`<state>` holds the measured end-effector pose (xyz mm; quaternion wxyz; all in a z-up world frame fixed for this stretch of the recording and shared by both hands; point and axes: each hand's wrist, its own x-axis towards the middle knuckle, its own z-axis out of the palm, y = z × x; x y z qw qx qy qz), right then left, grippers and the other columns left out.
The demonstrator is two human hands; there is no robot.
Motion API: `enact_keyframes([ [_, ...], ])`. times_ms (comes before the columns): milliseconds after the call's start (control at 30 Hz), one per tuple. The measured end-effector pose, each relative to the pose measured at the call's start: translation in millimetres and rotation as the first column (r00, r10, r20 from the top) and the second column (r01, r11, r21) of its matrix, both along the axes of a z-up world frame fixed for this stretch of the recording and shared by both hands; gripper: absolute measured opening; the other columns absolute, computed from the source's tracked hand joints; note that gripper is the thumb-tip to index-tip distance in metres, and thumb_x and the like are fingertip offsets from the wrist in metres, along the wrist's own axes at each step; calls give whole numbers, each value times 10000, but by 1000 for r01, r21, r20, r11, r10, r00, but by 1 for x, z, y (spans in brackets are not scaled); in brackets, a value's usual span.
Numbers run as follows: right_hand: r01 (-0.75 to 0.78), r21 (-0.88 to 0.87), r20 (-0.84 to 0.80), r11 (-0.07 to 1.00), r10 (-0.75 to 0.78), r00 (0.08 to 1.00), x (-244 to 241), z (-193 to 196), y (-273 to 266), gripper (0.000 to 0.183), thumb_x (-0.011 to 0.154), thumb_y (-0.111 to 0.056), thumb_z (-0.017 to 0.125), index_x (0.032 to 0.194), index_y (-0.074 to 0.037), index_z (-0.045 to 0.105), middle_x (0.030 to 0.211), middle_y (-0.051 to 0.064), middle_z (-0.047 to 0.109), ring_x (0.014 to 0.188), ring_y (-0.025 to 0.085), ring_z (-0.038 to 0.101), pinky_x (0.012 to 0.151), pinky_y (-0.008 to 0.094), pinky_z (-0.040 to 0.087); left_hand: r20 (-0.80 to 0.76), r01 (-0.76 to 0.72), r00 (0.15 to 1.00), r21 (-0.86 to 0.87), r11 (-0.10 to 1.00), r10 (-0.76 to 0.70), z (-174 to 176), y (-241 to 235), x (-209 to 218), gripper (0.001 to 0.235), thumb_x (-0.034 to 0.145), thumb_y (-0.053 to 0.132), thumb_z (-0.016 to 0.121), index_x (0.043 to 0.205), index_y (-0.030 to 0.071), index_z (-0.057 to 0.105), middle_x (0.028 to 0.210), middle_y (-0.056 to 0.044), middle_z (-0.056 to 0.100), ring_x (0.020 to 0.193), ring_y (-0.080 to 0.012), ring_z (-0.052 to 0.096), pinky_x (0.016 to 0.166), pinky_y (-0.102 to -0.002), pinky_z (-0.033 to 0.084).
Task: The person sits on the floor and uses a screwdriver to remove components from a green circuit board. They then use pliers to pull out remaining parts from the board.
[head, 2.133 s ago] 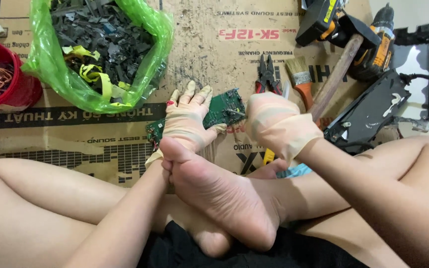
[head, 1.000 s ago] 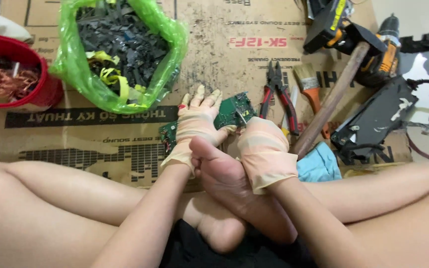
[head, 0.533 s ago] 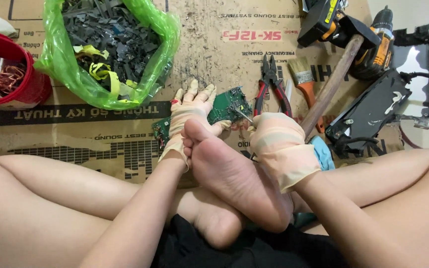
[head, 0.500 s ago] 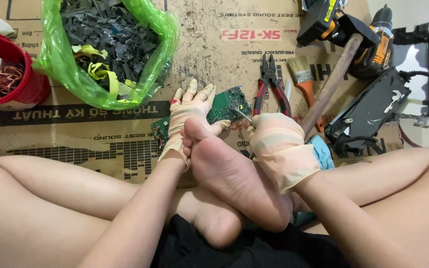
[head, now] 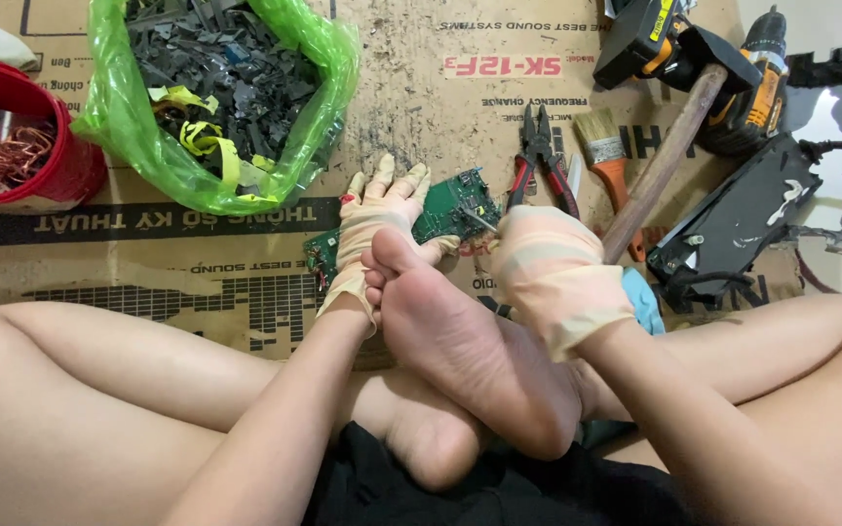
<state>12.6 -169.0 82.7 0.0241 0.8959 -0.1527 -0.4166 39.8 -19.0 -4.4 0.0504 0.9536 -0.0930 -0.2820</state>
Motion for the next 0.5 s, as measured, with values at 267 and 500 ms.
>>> enact_keyframes([
  [267, 62, 33, 105, 998, -65, 992, 8, -37, 14, 415, 931, -466, 576, 1324, -344, 628, 1093, 47, 715, 1113, 233, 671, 933, 439, 558, -97, 58, 994, 53, 997, -53, 10, 4, 9, 1166, 628, 943, 482, 1593, 480, 20, 1682, 275, 6, 1573, -179, 19, 1272, -478, 129],
  [500, 157, 98, 217, 983, -175, 960, 9, -66, 5, 399, 870, -549, 629, 1250, -436, 666, 986, -15, 750, 1016, 185, 716, 851, 444, 597, 457, 78, 876, -450, 890, 154, -58, 12, -12, 923, 700, 514, 715, 1495, 121, 458, 1609, -62, 364, 1489, -316, 229, 1193, -440, 160],
])
